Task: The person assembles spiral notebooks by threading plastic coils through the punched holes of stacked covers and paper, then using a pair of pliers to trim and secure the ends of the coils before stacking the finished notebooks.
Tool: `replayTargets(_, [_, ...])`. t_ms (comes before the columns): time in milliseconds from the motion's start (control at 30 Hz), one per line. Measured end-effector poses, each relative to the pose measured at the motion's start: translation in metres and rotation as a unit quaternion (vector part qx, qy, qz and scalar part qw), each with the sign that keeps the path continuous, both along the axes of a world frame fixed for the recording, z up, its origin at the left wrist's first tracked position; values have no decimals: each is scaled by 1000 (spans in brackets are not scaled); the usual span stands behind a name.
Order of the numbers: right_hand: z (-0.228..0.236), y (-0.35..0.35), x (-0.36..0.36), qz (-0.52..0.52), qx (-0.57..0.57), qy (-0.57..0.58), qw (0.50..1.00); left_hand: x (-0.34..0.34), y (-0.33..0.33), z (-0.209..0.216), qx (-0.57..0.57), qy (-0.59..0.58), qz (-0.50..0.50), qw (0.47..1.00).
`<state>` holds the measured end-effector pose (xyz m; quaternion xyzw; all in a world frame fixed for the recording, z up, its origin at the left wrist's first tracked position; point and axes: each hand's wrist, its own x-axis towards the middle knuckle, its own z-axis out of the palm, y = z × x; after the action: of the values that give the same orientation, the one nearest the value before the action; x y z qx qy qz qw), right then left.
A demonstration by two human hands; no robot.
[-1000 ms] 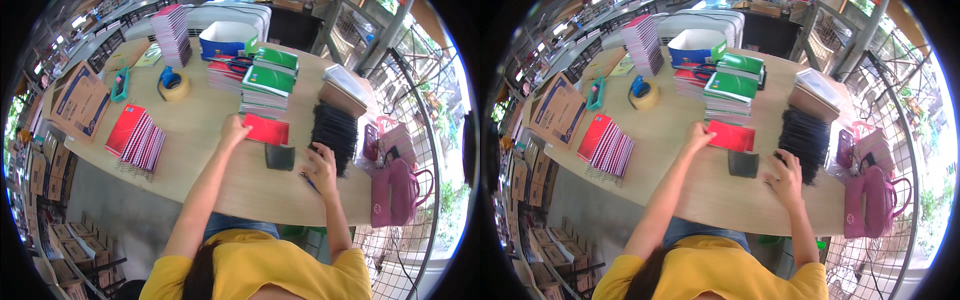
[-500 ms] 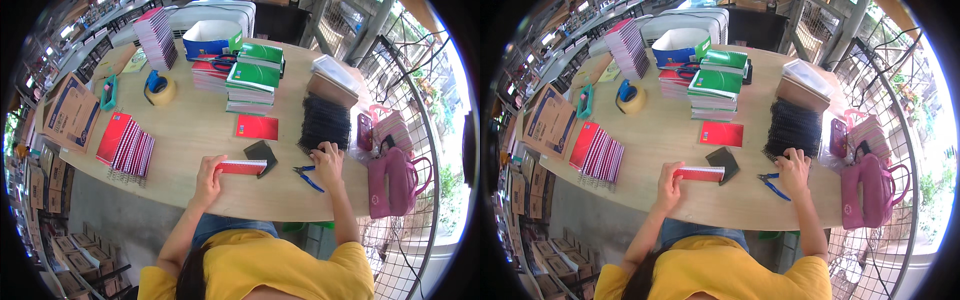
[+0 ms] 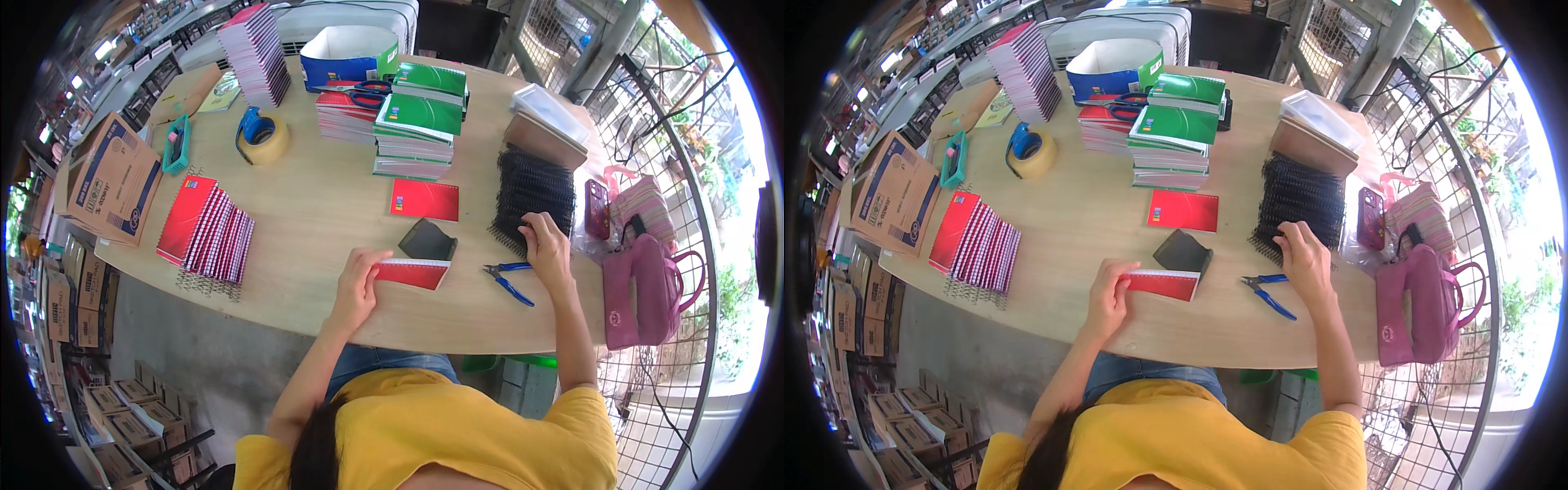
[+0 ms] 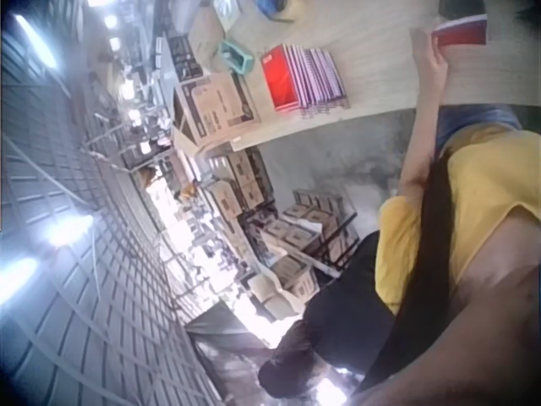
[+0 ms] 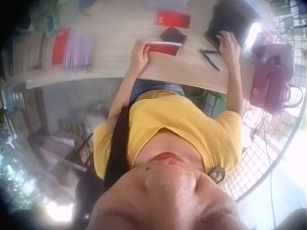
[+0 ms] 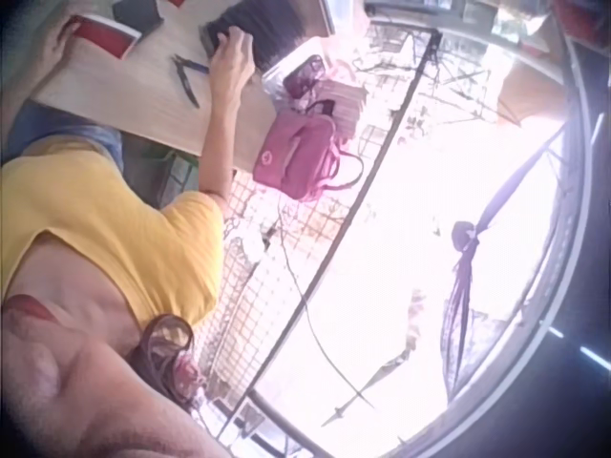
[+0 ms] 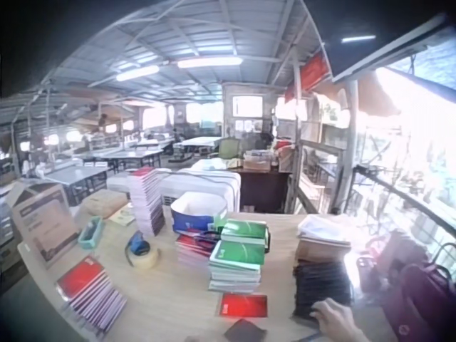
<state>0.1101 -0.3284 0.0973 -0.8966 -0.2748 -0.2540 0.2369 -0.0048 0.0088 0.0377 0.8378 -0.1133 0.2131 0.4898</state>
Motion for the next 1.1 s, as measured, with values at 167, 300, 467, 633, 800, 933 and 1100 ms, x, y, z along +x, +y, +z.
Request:
replayTargets(167, [19, 24, -33, 94, -6, 114, 989, 3, -26, -10, -45, -2, -12, 999])
replayTargets(300, [1, 38, -48, 116, 67, 223, 965, 3, -40, -18, -50, -30, 10, 998])
replayTargets(467, [-12, 37, -52, 126, 118, 280, 944, -1, -47, -18, -31, -30, 33, 999])
replayTargets(633, [-11, 33, -57, 166, 127, 319, 924, -4, -48, -24, -41, -27, 68, 996])
replayTargets(800, [-6, 40, -56, 166, 120, 338, 919, -2, -43, -29, -24, -29, 51, 998])
replayTargets(933, [-14, 44, -55, 188, 125, 314, 922, -1, -46, -26, -23, -32, 63, 997])
replayTargets(1100, [-1, 49, -55, 193, 44, 253, 947, -4, -47, -23, -30, -30, 70, 997])
